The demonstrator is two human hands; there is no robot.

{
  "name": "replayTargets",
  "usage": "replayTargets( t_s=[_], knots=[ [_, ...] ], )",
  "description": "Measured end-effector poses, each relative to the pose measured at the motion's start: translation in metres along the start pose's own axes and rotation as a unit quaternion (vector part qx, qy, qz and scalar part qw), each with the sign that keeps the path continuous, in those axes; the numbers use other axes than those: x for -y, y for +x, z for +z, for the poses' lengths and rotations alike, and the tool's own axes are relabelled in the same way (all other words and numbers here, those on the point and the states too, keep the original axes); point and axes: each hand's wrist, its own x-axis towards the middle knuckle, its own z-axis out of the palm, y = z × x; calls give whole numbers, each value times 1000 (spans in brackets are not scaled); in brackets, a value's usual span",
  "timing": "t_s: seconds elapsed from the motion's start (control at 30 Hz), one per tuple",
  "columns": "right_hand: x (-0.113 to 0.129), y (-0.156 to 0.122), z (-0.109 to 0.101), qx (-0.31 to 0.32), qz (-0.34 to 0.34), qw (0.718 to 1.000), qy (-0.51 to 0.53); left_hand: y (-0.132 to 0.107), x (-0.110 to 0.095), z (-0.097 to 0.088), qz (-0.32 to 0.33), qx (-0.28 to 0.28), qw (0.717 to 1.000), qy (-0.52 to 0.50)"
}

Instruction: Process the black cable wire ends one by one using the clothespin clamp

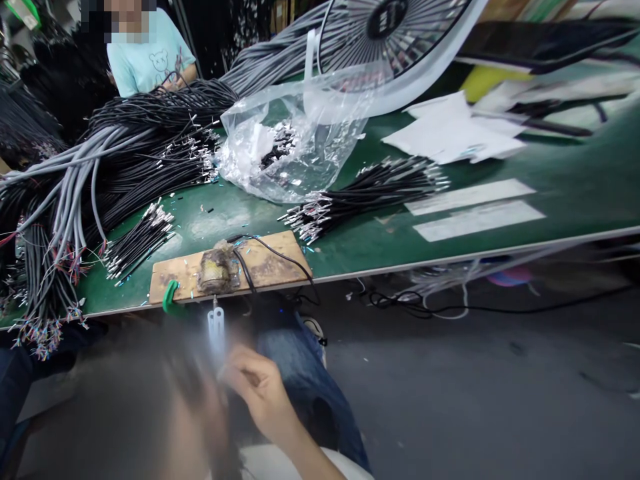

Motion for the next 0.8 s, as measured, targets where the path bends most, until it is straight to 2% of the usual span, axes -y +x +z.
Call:
replayTargets(
  t_s=[0.2,0.3,0.4,0.5,0.57,0.63,0.67,0.73,0.77,0.8],
  knots=[
    [8,3,-6,17,6,1000,-6,2,-4,-3,11,-2,1000,23],
    [7,4,-7,23,74,996,47,1,-2,-2,22,-6,999,31],
    [1,2,-5,24,153,978,137,0,-1,0,49,-23,998,42],
    [-1,-2,2,17,173,969,176,-1,-3,2,88,-47,994,50],
    [1,-5,6,-15,132,982,134,0,-5,4,104,-58,991,53],
    [3,-7,8,-81,20,996,27,0,-5,5,104,-63,991,60],
    [4,-8,8,-115,-55,991,-39,0,-4,6,99,-62,991,65],
    [4,-8,7,-157,-186,959,-142,0,-4,7,85,-55,992,75],
    [4,-8,6,-161,-218,949,-163,0,-4,8,82,-50,992,80],
    [4,-7,4,-152,-220,951,-158,0,-5,8,83,-46,992,85]
  ],
)
